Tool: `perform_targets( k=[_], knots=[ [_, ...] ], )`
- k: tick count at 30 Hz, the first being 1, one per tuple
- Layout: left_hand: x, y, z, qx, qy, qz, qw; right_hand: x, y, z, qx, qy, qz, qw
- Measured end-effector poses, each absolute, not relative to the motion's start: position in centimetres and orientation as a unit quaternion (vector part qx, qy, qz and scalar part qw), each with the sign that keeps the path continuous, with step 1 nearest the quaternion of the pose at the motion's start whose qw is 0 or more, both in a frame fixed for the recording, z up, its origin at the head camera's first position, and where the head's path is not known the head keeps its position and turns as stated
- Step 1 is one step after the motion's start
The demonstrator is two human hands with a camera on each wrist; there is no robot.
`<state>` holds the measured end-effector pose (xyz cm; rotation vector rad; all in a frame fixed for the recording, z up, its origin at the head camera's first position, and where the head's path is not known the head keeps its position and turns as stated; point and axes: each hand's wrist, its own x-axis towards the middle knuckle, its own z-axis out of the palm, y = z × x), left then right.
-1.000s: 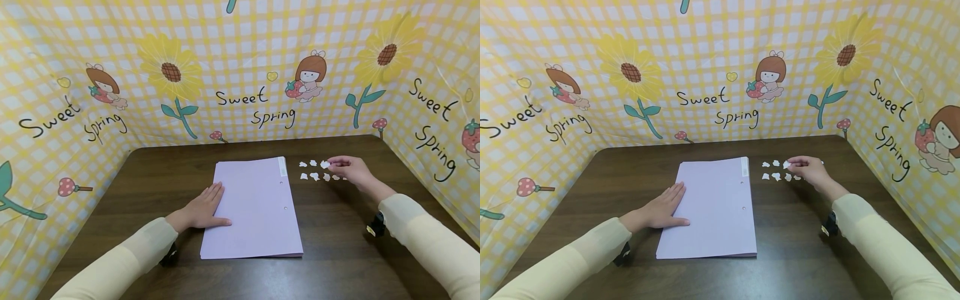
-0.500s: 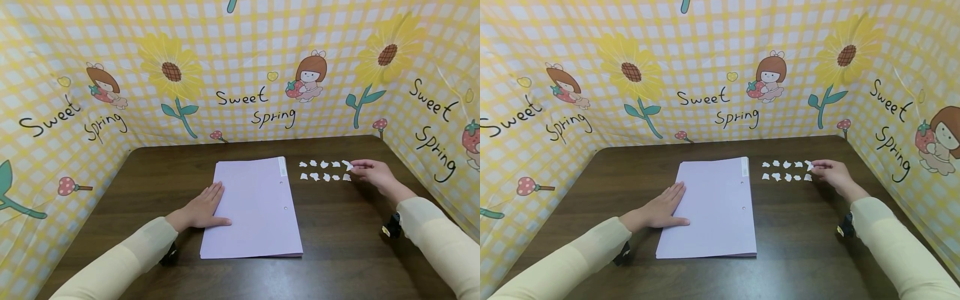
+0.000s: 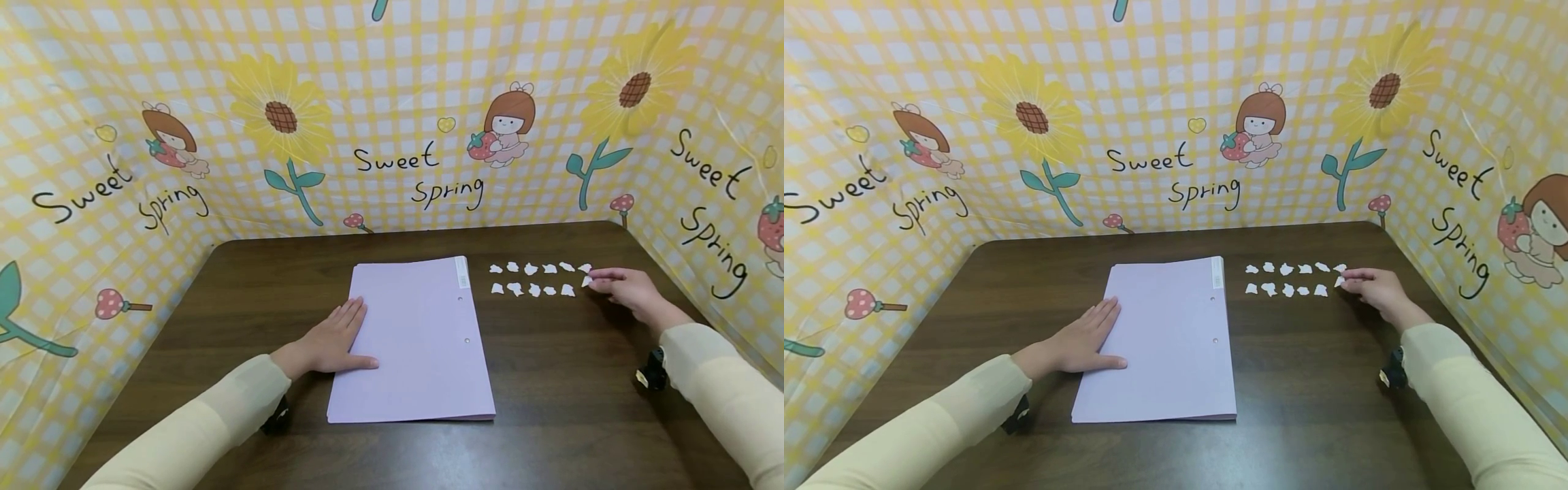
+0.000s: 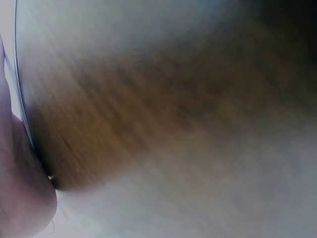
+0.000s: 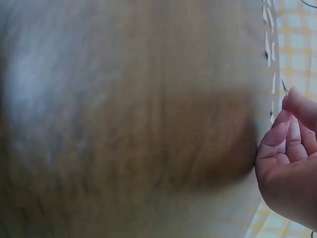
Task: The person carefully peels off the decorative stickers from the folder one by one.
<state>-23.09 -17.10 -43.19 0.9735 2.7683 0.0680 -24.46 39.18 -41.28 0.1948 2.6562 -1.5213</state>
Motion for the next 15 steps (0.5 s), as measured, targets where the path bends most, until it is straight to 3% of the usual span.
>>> perform_targets(
  k=[15],
  knots=[
    [-23.17, -17.1, -43.55, 0.331, 0.938, 0.026, 0.099, -24.43, 39.48, -41.77, 0.049, 0.887, -0.457, 0.039]
  ],
)
